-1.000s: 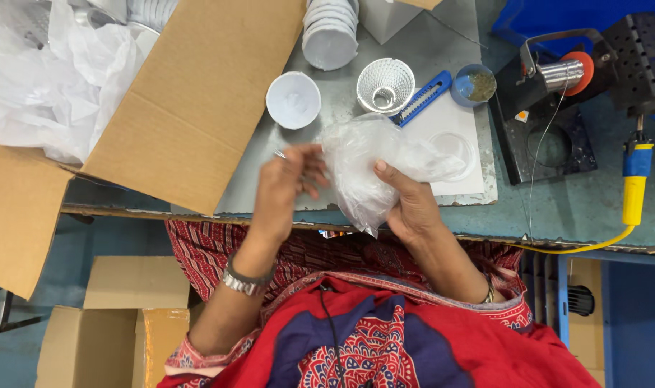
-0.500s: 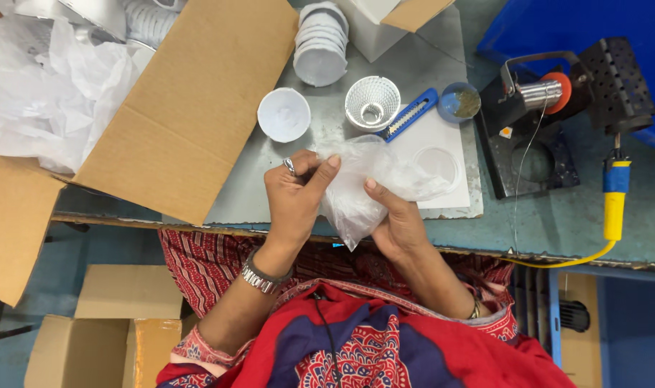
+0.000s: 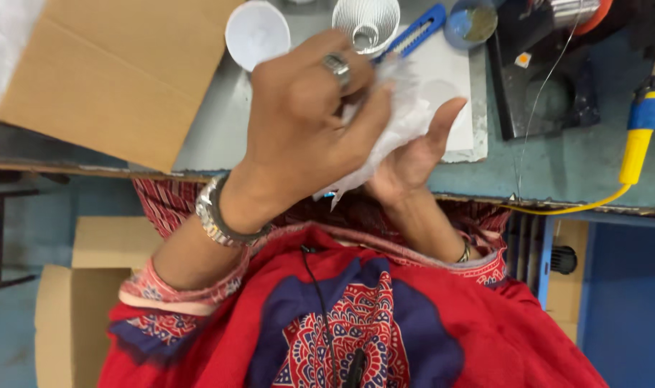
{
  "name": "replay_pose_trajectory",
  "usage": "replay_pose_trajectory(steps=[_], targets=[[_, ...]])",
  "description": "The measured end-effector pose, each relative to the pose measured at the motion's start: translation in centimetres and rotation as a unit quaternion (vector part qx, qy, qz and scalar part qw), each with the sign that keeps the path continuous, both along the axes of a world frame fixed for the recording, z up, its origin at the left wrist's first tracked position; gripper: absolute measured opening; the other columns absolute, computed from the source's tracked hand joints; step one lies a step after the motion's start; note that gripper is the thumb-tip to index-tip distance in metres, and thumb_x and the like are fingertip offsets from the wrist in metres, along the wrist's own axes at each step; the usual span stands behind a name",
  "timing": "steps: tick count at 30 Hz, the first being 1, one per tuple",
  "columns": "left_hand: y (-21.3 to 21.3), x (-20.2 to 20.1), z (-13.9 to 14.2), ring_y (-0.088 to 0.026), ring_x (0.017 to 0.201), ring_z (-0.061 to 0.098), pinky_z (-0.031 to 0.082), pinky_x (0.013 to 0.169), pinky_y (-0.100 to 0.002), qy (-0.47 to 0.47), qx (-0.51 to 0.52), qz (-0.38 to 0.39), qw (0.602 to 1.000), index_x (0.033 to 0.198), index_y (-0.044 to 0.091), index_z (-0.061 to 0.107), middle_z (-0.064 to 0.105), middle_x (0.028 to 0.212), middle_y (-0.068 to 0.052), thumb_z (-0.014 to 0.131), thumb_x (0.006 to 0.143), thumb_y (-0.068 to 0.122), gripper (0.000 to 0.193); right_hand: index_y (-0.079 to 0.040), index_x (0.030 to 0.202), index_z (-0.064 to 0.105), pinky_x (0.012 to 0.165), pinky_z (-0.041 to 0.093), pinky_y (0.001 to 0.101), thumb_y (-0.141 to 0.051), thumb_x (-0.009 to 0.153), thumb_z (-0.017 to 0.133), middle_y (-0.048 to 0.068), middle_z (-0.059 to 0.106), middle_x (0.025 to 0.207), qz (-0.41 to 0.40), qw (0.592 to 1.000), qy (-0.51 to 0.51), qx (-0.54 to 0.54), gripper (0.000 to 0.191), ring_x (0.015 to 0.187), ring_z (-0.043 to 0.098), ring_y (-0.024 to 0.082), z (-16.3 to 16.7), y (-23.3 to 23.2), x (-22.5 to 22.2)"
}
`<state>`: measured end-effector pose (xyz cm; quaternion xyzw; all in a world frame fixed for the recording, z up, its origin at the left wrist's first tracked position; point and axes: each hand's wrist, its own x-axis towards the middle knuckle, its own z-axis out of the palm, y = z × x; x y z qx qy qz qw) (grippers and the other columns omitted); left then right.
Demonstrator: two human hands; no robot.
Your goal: The person takes white metal lamp reflector cups from a cardboard box, wraps each one in white tissue paper, and places the wrapped reflectors back into the box, occasionally setting a wrapped piece on the workbench. The person handles the reflectors and tissue paper one at a time by hand.
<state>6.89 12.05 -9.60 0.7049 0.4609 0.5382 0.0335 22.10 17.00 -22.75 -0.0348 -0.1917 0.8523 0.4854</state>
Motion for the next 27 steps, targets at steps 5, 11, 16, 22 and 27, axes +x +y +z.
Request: replay_pose_trajectory(steps=[5,11,16,22,27], targets=[[0.3,0.9,2.5,-0.029,0.072,0.061,0.045,0.063,-0.04,0.05,0.047,-0.017,0.998,0.083,0.002,0.059,0.055,0.078,-0.01,0.075,0.088,0.005,0.017,-0.008,0.152,0.045,0.122,0.039,0.0401,-0.073,0.095,0.061,0.006,0.054,0.146,-0.013,1.0,-0.002,0.023,0.088,0.134,0.051,0.021,0.4,0.4,0.6],[0.6,0.6,1.6,-0.032,0.072,0.063,0.046,0.063,-0.045,0.08,0.054,0.0,0.995,0.084,0.003,0.062,0.058,0.077,-0.011,0.075,0.085,0.007,0.013,-0.008,0.152,0.042,0.121,0.04,0.0385,-0.072,0.097,0.061,0.005,0.052,0.144,0.028,0.999,0.003,0.018,0.086,0.135,0.052,0.019,0.3,-1.0,1.0],[1.4,-0.3,-0.7,-0.03,0.071,0.064,0.046,0.062,-0.043,0.101,-0.002,-0.038,0.994,0.082,0.002,0.063,0.061,0.076,-0.011,0.074,0.087,0.009,0.013,-0.011,0.157,0.039,0.121,0.043,0.0429,-0.074,0.093,0.06,0.008,0.051,0.153,0.108,0.992,0.046,-0.039,0.092,0.141,0.052,0.023,0.1,-2.1,0.9],[2.7,-1.7,-2.0,-0.028,0.062,0.063,0.045,0.059,-0.041,0.038,-0.102,-0.092,0.99,0.081,0.002,0.065,0.059,0.069,-0.011,0.076,0.091,0.015,0.019,-0.01,0.164,0.031,0.124,0.04,0.0444,-0.072,0.094,0.061,0.008,0.046,0.159,0.054,0.998,-0.003,-0.007,0.098,0.141,0.047,0.025,0.4,-2.6,0.1],[3.0,-1.6,-2.1,-0.024,0.062,0.063,0.046,0.061,-0.037,0.008,-0.119,-0.129,0.984,0.083,0.002,0.067,0.06,0.07,-0.01,0.078,0.095,0.019,0.024,-0.013,0.167,0.03,0.127,0.037,0.0473,-0.072,0.091,0.063,0.008,0.043,0.161,0.035,0.999,-0.036,-0.011,0.102,0.148,0.045,0.026,0.9,-2.6,0.4]])
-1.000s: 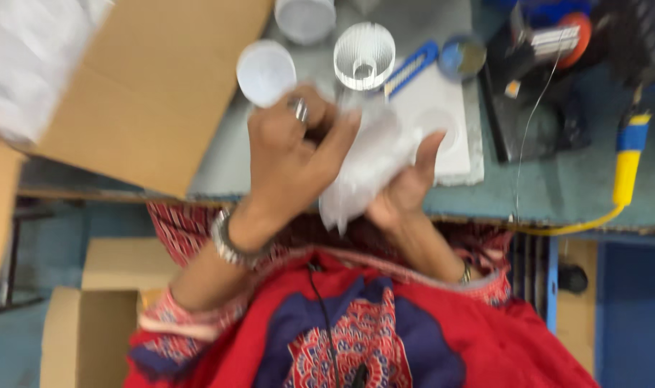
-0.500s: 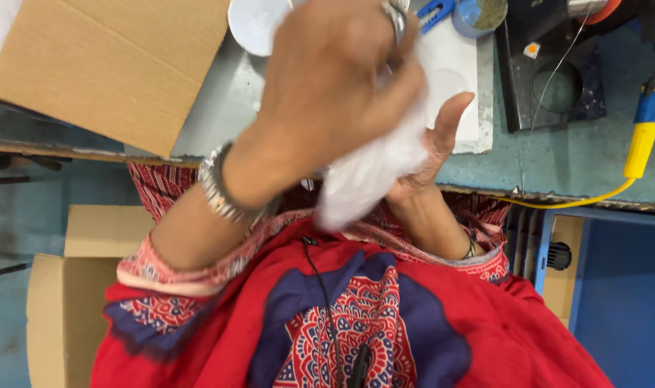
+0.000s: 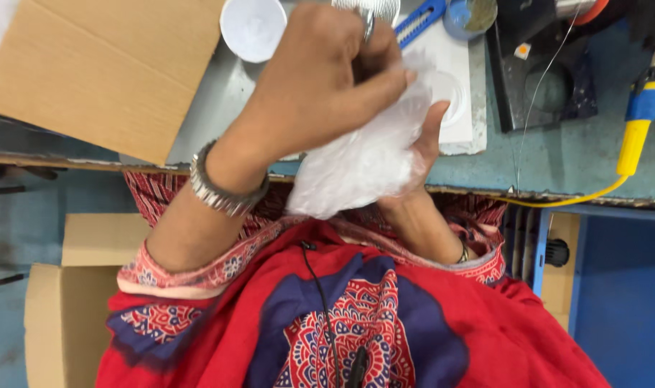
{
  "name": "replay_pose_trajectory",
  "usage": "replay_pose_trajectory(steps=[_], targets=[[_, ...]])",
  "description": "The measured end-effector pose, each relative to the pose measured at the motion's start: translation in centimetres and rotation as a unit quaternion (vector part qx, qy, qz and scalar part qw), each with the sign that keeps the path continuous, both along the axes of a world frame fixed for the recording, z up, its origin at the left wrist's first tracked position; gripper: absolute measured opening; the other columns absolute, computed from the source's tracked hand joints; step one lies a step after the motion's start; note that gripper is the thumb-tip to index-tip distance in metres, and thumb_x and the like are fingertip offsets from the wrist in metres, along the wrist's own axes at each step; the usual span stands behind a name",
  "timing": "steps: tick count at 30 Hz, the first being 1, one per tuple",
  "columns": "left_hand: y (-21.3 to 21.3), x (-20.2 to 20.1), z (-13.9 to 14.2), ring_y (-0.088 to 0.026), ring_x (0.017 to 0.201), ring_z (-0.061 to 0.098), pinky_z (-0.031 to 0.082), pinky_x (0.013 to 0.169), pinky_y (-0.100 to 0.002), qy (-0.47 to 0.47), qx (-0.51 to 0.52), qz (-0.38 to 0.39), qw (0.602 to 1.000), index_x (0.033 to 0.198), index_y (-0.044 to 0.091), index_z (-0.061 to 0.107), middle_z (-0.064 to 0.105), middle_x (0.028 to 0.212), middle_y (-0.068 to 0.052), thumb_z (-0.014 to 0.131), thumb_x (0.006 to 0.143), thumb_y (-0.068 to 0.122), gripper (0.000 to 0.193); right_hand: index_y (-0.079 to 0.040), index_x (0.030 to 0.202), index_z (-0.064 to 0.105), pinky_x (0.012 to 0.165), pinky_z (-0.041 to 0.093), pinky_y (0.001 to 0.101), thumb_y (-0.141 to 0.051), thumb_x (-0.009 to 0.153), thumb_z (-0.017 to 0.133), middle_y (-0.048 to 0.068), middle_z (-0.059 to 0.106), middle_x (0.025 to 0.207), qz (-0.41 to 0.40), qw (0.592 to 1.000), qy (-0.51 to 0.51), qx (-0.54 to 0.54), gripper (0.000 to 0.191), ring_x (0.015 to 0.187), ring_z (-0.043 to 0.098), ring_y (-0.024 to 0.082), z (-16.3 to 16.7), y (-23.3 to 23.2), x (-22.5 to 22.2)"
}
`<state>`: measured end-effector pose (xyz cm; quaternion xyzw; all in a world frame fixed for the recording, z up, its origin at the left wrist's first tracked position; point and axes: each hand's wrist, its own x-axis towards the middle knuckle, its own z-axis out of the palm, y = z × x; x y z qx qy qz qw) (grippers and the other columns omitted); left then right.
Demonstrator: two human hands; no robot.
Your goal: The person takes white metal lamp reflector cups from a cardboard box, wraps each one in white tissue paper, and places the wrapped reflectors back into the box, occasionally setting a wrapped piece on the workbench. The person handles the reflectors and tissue paper one at a time by hand.
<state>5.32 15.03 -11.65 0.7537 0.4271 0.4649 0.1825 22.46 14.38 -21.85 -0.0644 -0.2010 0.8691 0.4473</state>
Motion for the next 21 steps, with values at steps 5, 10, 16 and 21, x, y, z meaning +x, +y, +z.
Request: replay_pose_trajectory(steps=[5,10,16,21], targets=[[-0.3,0.6,0.9,-0.028,0.065,0.064,0.046,0.062,-0.041,0.011,0.023,0.047,0.999,0.077,-0.001,0.061,0.06,0.071,-0.012,0.076,0.091,0.018,0.028,-0.014,0.166,0.03,0.128,0.036,0.0471,-0.071,0.09,0.064,0.007,0.043,0.161,0.025,0.999,0.005,-0.022,0.101,0.149,0.044,0.025,0.0,0.7,0.2],[-0.8,1.0,1.3,-0.035,0.066,0.062,0.044,0.06,-0.045,0.098,0.158,0.082,0.979,0.078,0.001,0.063,0.059,0.07,-0.016,0.076,0.088,0.01,0.018,-0.012,0.166,0.033,0.128,0.037,0.0461,-0.07,0.091,0.066,0.007,0.045,0.159,0.03,0.999,0.003,-0.032,0.1,0.148,0.045,0.024,-0.7,0.5,0.4],[-1.0,0.5,1.0,-0.033,0.066,0.063,0.043,0.06,-0.043,0.03,0.07,0.042,0.996,0.076,-0.001,0.057,0.06,0.071,-0.016,0.076,0.091,0.009,0.026,-0.01,0.163,0.034,0.126,0.039,0.0481,-0.07,0.09,0.066,0.011,0.048,0.16,0.025,0.999,0.001,-0.042,0.099,0.151,0.047,0.029,-0.7,0.5,0.7],[-1.6,0.1,1.9,-0.028,0.057,0.051,0.039,0.055,-0.038,-0.013,-0.069,0.018,0.997,0.076,-0.002,0.059,0.05,0.064,-0.016,0.079,0.089,0.015,0.029,-0.012,0.159,0.035,0.126,0.038,0.0549,-0.07,0.085,0.07,0.011,0.047,0.157,0.004,0.999,-0.039,-0.032,0.101,0.147,0.046,0.032,0.3,0.8,0.1]])
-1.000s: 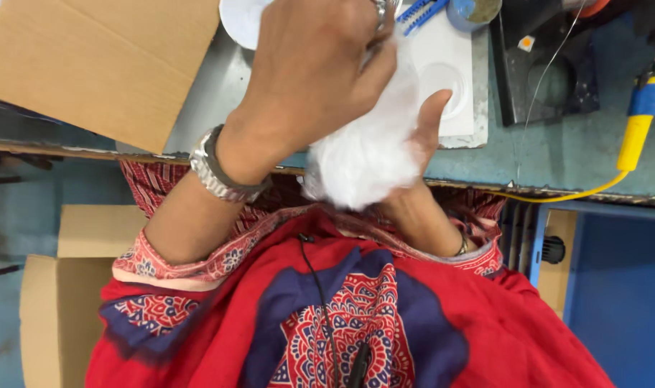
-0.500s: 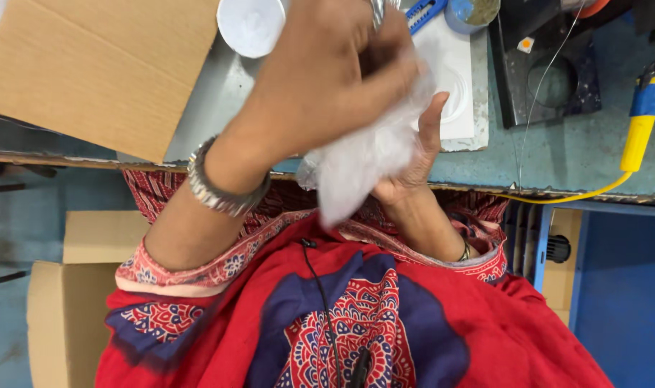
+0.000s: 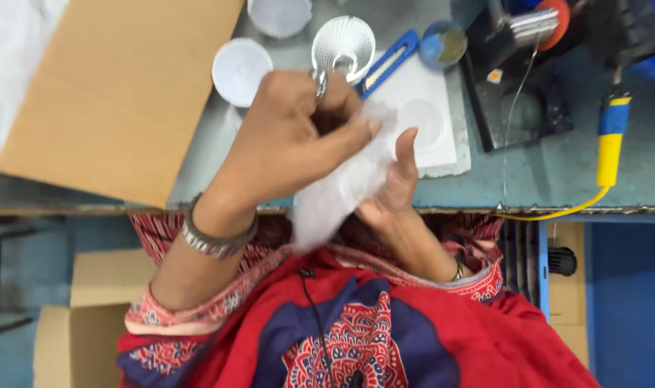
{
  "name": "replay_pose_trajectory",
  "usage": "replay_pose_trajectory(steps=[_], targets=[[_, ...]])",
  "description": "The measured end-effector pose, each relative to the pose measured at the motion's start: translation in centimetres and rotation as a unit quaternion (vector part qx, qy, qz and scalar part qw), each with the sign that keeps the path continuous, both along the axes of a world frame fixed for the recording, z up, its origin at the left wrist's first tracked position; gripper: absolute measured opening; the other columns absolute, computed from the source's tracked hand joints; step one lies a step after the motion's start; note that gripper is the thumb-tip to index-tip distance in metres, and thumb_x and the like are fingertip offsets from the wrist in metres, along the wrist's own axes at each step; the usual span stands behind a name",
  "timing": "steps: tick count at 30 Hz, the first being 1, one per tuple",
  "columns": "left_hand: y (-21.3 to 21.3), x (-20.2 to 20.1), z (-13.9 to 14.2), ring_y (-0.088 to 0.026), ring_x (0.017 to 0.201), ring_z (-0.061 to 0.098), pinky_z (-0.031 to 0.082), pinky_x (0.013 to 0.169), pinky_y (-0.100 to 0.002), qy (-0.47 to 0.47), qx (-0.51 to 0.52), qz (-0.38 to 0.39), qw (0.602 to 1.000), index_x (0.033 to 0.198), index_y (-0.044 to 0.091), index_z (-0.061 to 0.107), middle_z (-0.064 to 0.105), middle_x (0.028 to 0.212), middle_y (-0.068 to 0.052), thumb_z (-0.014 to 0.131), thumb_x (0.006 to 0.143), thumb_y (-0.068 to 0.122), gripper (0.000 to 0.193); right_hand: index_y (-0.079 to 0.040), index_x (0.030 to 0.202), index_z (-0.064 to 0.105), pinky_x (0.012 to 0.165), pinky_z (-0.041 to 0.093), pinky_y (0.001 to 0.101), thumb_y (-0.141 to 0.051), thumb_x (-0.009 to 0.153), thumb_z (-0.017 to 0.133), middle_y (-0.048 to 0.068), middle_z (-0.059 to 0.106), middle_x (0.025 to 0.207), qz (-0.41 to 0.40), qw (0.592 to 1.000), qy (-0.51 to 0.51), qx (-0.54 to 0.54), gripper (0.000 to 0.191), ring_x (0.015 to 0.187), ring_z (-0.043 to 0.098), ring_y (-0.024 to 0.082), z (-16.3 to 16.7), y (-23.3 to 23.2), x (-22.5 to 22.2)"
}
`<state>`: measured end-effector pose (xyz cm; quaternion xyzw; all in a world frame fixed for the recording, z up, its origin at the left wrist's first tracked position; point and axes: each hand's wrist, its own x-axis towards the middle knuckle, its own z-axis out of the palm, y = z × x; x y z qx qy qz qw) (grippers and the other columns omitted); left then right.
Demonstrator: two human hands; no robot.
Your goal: The person takes white metal lamp reflector cups from a cardboard box, wraps each one in white tissue paper, and places the wrapped reflectors back into the box, occasionally setting a wrapped piece on the workbench. The person handles the reflectors and tissue paper one at a time by hand.
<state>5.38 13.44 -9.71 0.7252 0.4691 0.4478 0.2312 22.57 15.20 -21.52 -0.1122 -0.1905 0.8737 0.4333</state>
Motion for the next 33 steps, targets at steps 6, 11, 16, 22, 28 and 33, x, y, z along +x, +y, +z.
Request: replay_pose_trajectory(steps=[6,11,16,22,28,33], targets=[[-0.3,0.4,1.0,-0.014,0.065,0.056,0.044,0.057,-0.029,-0.096,-0.055,-0.012,0.994,0.084,0.0,0.067,0.064,0.072,-0.006,0.077,0.091,0.013,0.018,-0.01,0.156,0.037,0.123,0.037,0.0566,-0.07,0.083,0.071,0.011,0.049,0.155,0.019,0.999,0.016,-0.023,0.101,0.145,0.047,0.032,-0.1,0.2,-0.2],[-0.4,0.6,1.7,-0.005,0.066,0.054,0.044,0.058,-0.027,-0.058,-0.042,0.051,0.996,0.079,-0.001,0.064,0.062,0.07,-0.004,0.078,0.09,0.012,0.022,-0.011,0.156,0.039,0.122,0.037,0.0546,-0.07,0.085,0.07,0.011,0.051,0.152,0.028,0.999,0.027,-0.028,0.098,0.143,0.049,0.03,-1.2,0.3,-0.2],[-0.5,0.8,2.5,-0.007,0.061,0.051,0.04,0.053,-0.028,-0.019,-0.024,0.069,0.997,0.08,-0.002,0.067,0.061,0.066,-0.003,0.078,0.088,0.007,0.017,-0.018,0.156,0.04,0.124,0.038,0.0546,-0.066,0.087,0.069,0.006,0.053,0.147,-0.001,0.997,0.054,-0.054,0.089,0.141,0.05,0.028,-1.5,0.3,-0.5],[-0.7,0.8,3.2,-0.004,0.056,0.05,0.037,0.051,-0.025,-0.082,-0.129,0.062,0.986,0.075,-0.002,0.065,0.057,0.061,-0.004,0.078,0.088,0.007,0.021,-0.007,0.155,0.043,0.118,0.04,0.056,-0.064,0.094,0.071,0.014,0.056,0.146,0.07,0.99,0.112,-0.044,0.089,0.134,0.053,0.033,-1.2,0.1,-0.3],[-1.2,0.2,3.0,-0.005,0.058,0.051,0.041,0.053,-0.025,-0.02,-0.096,0.055,0.994,0.074,0.0,0.063,0.056,0.061,-0.002,0.077,0.088,0.006,0.02,-0.006,0.156,0.044,0.12,0.043,0.0524,-0.062,0.091,0.07,0.014,0.057,0.148,0.08,0.988,0.112,-0.075,0.09,0.137,0.055,0.031,-2.0,0.1,-0.4],[-1.2,0.2,2.5,-0.005,0.058,0.045,0.037,0.051,-0.026,-0.008,-0.097,0.093,0.991,0.076,-0.001,0.062,0.05,0.06,0.001,0.077,0.09,0.007,0.022,-0.007,0.153,0.044,0.115,0.046,0.0525,-0.064,0.092,0.068,0.018,0.058,0.141,0.095,0.983,0.129,-0.09,0.086,0.131,0.058,0.034,-2.2,0.4,-0.7]])
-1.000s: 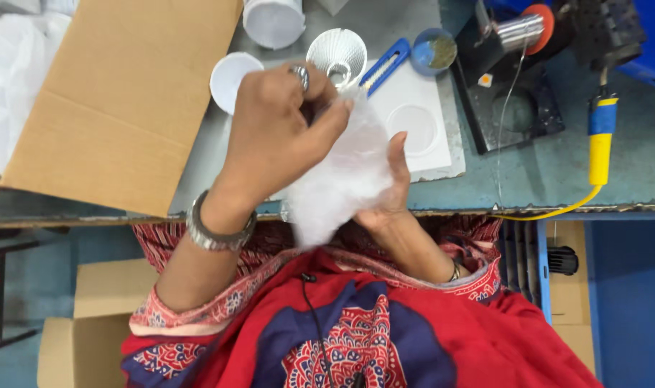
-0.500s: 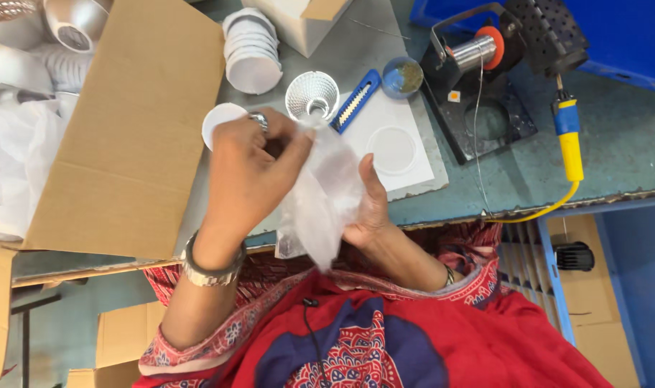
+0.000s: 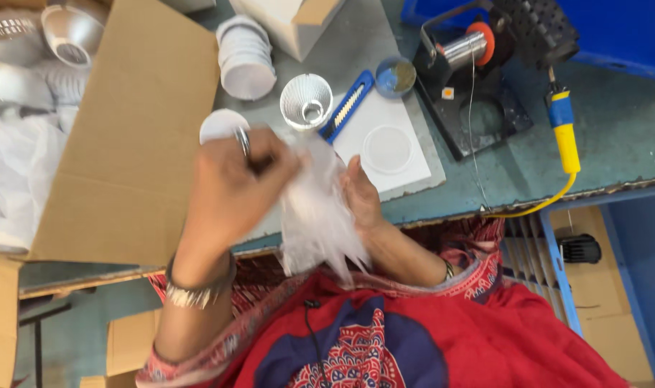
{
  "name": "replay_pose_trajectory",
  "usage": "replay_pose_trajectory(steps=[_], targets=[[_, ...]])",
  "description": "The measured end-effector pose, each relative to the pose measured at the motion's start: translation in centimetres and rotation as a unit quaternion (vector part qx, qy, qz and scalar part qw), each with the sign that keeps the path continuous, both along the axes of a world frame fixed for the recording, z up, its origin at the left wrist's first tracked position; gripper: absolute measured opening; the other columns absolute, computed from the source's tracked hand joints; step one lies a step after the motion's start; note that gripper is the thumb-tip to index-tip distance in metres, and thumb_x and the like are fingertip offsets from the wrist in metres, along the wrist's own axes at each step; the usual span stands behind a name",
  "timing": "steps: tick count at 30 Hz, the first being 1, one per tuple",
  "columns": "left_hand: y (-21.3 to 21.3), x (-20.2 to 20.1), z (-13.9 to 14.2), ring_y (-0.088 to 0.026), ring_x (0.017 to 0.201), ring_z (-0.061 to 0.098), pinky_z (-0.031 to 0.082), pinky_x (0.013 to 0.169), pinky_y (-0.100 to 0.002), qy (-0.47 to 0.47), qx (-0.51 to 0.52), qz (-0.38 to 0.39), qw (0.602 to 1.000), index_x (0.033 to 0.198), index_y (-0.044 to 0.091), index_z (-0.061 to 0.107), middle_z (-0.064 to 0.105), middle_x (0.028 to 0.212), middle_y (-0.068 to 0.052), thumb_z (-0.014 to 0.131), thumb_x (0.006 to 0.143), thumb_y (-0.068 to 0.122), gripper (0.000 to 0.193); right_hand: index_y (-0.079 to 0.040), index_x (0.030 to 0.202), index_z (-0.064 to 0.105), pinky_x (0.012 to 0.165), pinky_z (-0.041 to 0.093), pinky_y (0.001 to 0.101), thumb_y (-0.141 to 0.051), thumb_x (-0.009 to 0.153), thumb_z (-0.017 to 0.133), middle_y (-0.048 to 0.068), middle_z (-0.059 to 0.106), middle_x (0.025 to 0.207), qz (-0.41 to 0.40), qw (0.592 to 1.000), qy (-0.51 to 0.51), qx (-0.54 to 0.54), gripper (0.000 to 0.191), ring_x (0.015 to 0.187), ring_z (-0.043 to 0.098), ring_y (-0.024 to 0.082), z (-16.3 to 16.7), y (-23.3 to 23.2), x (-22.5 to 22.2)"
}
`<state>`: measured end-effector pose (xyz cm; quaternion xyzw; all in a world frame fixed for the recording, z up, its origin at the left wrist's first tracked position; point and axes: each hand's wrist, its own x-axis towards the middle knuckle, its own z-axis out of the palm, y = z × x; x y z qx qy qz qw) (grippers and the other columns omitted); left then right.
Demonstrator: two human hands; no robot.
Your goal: The person takes white metal lamp reflector cups from a cardboard box, wraps each one in white tissue paper, and places the wrapped reflectors back into the box, occasionally setting a wrapped piece on the workbench. The person handles the reflectors and tissue paper one at a time by hand.
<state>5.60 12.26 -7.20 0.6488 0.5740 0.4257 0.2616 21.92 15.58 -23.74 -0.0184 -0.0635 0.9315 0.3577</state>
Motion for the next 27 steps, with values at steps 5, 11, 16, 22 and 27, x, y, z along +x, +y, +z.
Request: replay_pose_trajectory(steps=[5,11,16,22,27], targets=[[-0.2,-0.2,0.4,-0.003,0.061,0.043,0.034,0.052,-0.024,-0.028,0.045,0.004,0.999,0.075,0.0,0.06,0.05,0.063,0.003,0.078,0.092,0.006,0.025,-0.007,0.151,0.041,0.11,0.047,0.0493,-0.064,0.094,0.062,0.017,0.06,0.14,-0.044,0.993,-0.082,0.066,0.083,0.127,0.061,0.031,0.7,-0.2,0.4],[-0.4,-0.5,1.5,-0.002,0.062,0.04,0.029,0.053,-0.024,-0.059,0.057,-0.006,0.997,0.074,0.001,0.056,0.048,0.067,0.006,0.079,0.094,0.004,0.031,0.0,0.155,0.04,0.116,0.046,0.0499,-0.058,0.102,0.057,0.02,0.058,0.145,0.01,0.999,-0.009,0.043,0.08,0.133,0.059,0.033,0.1,0.5,0.4],[-0.4,-1.9,1.7,-0.001,0.06,0.04,0.028,0.053,-0.023,-0.125,0.032,-0.008,0.992,0.075,0.002,0.056,0.048,0.069,0.007,0.08,0.093,0.002,0.031,-0.004,0.155,0.037,0.121,0.041,0.0516,-0.054,0.1,0.062,0.017,0.055,0.148,0.02,0.999,-0.018,0.039,0.078,0.139,0.054,0.032,-0.2,1.1,-0.1],[-0.6,-4.3,1.0,-0.003,0.06,0.05,0.034,0.052,-0.02,-0.209,0.068,0.013,0.975,0.086,-0.001,0.066,0.06,0.074,0.002,0.078,0.097,-0.003,0.016,-0.006,0.158,0.037,0.123,0.037,0.0483,-0.045,0.095,0.072,0.014,0.051,0.154,-0.011,0.998,-0.041,0.05,0.082,0.144,0.05,0.028,1.6,0.7,-0.9],[-0.9,-5.9,0.3,-0.004,0.06,0.053,0.035,0.052,-0.018,-0.286,0.096,0.048,0.952,0.092,-0.006,0.069,0.067,0.08,-0.004,0.078,0.1,-0.007,0.011,-0.013,0.153,0.041,0.121,0.04,0.0482,-0.029,0.096,0.074,0.009,0.054,0.149,-0.021,0.998,-0.051,0.025,0.067,0.14,0.053,0.026,1.5,0.7,-1.1]])
